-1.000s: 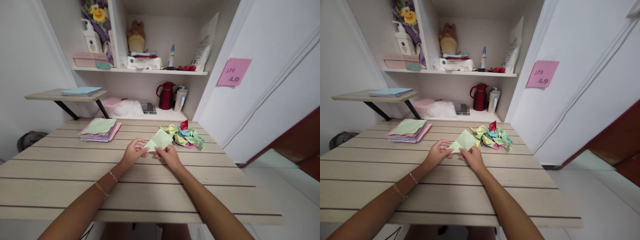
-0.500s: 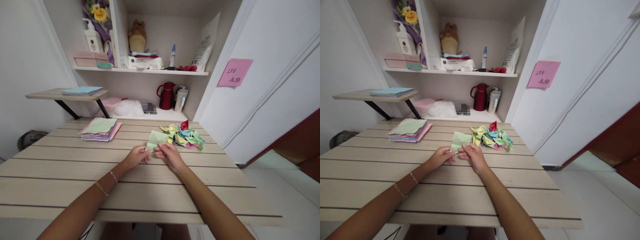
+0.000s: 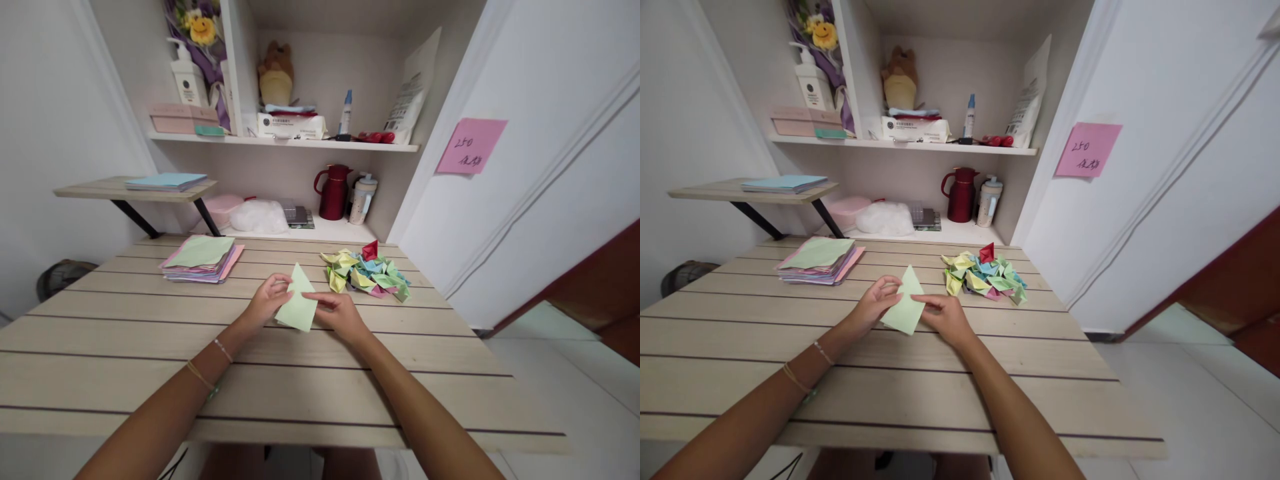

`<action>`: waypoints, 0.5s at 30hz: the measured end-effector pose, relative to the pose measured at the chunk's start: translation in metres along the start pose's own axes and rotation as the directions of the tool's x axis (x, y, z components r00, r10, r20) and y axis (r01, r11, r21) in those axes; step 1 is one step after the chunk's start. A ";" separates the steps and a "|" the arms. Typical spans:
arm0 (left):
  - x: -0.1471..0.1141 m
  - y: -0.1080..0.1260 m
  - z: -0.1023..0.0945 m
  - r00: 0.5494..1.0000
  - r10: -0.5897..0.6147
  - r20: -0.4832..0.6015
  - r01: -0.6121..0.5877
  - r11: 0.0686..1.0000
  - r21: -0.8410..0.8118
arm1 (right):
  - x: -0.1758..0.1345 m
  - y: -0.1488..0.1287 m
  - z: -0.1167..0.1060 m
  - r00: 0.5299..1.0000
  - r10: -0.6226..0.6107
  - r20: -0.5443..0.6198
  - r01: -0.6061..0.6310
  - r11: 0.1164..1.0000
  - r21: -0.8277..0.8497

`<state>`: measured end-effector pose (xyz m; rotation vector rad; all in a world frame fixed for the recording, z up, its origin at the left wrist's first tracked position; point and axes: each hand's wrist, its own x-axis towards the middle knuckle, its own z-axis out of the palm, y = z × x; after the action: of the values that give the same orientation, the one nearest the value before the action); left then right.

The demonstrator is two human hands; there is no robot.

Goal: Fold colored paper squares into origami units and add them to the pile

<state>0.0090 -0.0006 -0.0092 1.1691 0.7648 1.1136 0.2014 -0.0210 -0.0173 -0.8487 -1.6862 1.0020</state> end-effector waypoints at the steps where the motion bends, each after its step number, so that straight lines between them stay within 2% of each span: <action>1: 0.000 -0.001 0.000 1.000 0.001 -0.010 0.000 0.999 0.037 | 0.000 -0.001 0.000 1.000 -0.004 0.029 0.005 1.000 -0.023; 5: -0.001 0.002 -0.002 1.000 -0.018 -0.016 0.020 0.991 0.132 | -0.001 -0.005 -0.003 0.996 0.007 0.086 0.000 0.997 -0.081; 9: -0.004 0.006 -0.001 0.996 -0.037 0.075 0.025 0.987 0.157 | 0.001 -0.002 -0.002 0.999 0.048 -0.024 -0.050 0.995 -0.085; 12: -0.006 0.004 0.001 0.980 -0.069 0.185 0.041 0.988 0.148 | 0.002 0.003 0.001 0.990 0.106 -0.093 -0.101 0.993 0.058; 15: -0.005 -0.002 0.001 0.981 -0.064 0.185 0.031 0.984 0.173 | 0.002 0.007 0.004 0.983 0.158 -0.090 -0.137 0.969 0.204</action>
<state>0.0092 -0.0055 -0.0106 1.3719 0.7457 0.8954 0.1979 -0.0174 -0.0234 -0.8898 -1.4239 1.1834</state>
